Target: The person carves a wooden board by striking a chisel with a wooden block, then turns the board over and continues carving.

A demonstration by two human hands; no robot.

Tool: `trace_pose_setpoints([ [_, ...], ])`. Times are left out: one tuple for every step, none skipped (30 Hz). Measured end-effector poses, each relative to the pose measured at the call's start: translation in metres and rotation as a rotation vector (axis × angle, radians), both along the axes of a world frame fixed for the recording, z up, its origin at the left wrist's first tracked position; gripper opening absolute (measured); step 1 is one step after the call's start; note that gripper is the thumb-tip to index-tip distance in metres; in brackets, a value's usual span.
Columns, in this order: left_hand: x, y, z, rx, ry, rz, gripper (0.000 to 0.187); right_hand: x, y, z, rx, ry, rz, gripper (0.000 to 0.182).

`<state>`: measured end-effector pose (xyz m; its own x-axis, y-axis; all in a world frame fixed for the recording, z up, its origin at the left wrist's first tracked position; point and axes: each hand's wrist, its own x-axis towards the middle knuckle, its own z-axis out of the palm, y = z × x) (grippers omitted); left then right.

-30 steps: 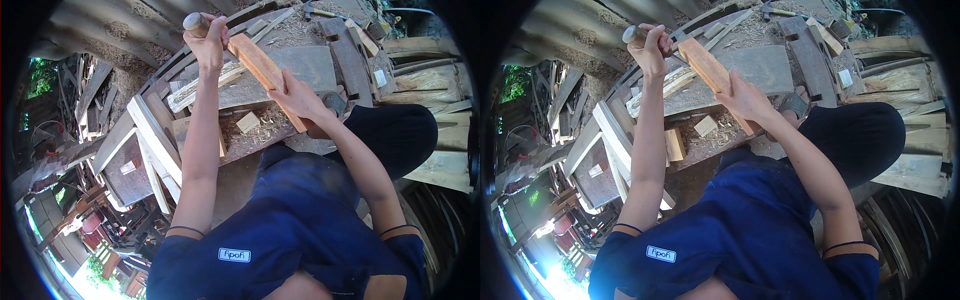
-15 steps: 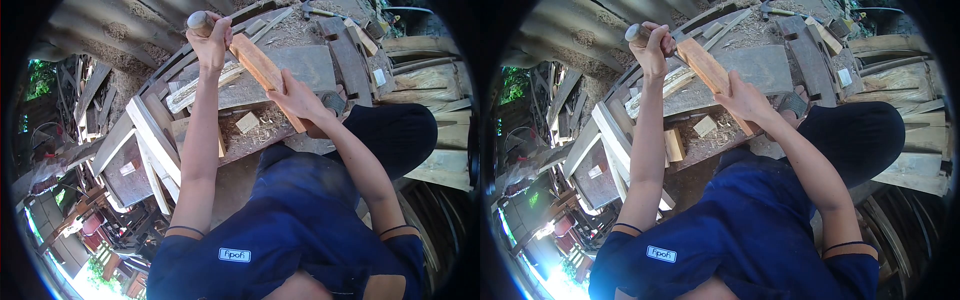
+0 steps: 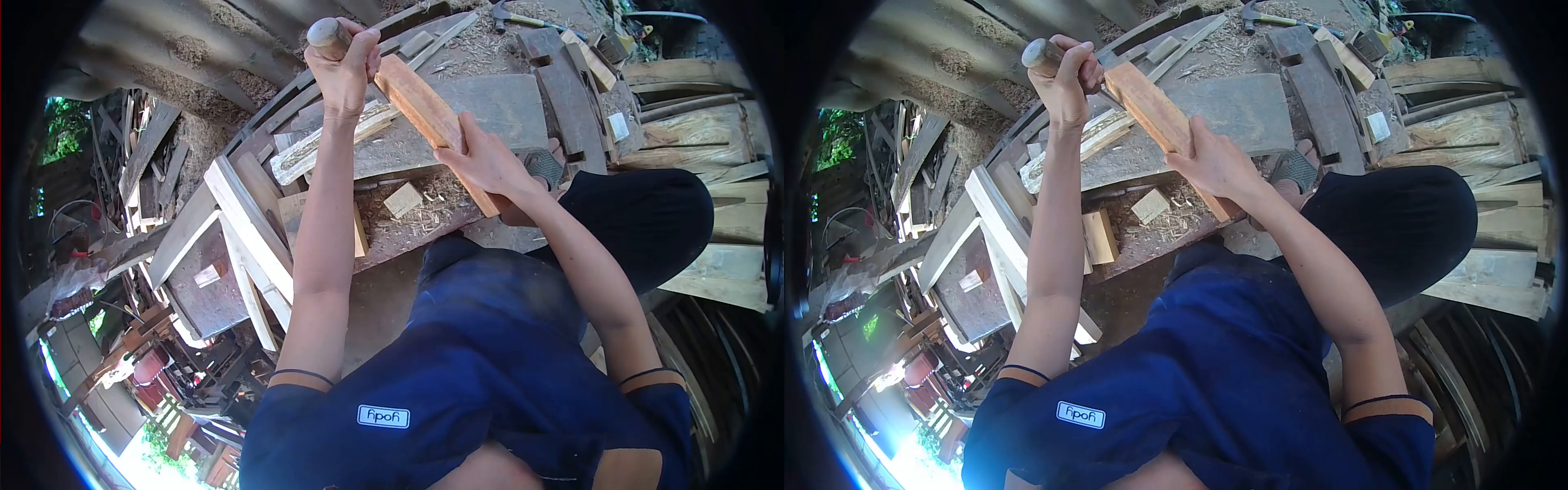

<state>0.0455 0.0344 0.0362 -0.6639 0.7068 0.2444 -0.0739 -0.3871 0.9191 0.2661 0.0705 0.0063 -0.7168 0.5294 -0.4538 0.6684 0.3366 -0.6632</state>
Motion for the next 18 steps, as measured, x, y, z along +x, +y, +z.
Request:
trace_pose_setpoints([
  [-0.001,-0.001,0.0,0.001,-0.006,-0.004,0.015,0.0,0.0,-0.001,0.007,0.002,0.001,0.053],
  [-0.002,-0.001,0.0,0.001,-0.012,-0.008,0.015,0.0,0.0,-0.002,0.014,0.004,0.003,0.053],
  [-0.001,-0.002,0.0,0.001,-0.012,-0.006,0.015,0.0,-0.001,-0.001,0.013,0.004,0.004,0.053],
  [0.0,-0.001,0.0,-0.002,-0.007,-0.001,0.015,0.0,0.0,0.001,0.0,-0.004,0.006,0.053],
  [0.0,-0.001,0.0,-0.003,-0.002,0.003,0.015,0.0,0.0,0.002,-0.012,-0.012,0.007,0.053],
  [0.0,-0.001,0.0,-0.001,-0.002,0.003,0.015,0.0,0.0,0.0,-0.01,-0.011,0.007,0.053],
  [0.001,-0.001,0.0,-0.005,-0.007,0.0,0.015,0.0,-0.001,-0.002,-0.008,-0.016,-0.007,0.053],
  [0.001,-0.001,0.001,-0.009,-0.011,-0.003,0.015,0.0,-0.001,-0.003,-0.007,-0.02,-0.021,0.052],
  [0.001,-0.001,0.001,-0.007,-0.01,-0.004,0.015,0.0,0.0,-0.002,-0.005,-0.02,-0.022,0.052],
  [0.0,-0.002,0.001,-0.011,-0.015,-0.01,0.015,0.0,0.0,0.0,-0.015,-0.045,-0.014,0.053],
  [0.0,-0.002,0.001,-0.015,-0.019,-0.016,0.015,-0.001,0.0,0.001,-0.026,-0.069,-0.005,0.054],
  [-0.001,-0.003,0.0,-0.015,-0.016,-0.014,0.015,0.0,0.003,-0.002,-0.025,-0.065,-0.003,0.054],
  [-0.001,-0.003,0.0,-0.017,-0.007,-0.017,0.015,0.001,0.009,-0.008,-0.088,0.047,-0.039,0.058],
  [-0.002,-0.003,-0.001,-0.02,0.0,-0.021,0.015,0.0,0.014,-0.013,-0.151,0.158,-0.076,0.063],
  [-0.002,-0.003,-0.001,-0.022,0.0,-0.017,0.015,-0.005,0.02,-0.008,-0.153,0.158,-0.073,0.063],
  [-0.001,-0.004,0.0,-0.033,0.017,-0.031,0.015,-0.011,0.028,0.006,-0.111,0.255,-0.094,0.064],
  [0.0,-0.005,-0.002,-0.046,0.033,-0.046,0.015,-0.016,0.034,0.025,-0.069,0.349,-0.117,0.066],
  [-0.004,-0.005,-0.006,-0.054,0.08,-0.06,0.011,-0.023,0.036,0.055,-0.072,0.454,-0.109,0.065],
])
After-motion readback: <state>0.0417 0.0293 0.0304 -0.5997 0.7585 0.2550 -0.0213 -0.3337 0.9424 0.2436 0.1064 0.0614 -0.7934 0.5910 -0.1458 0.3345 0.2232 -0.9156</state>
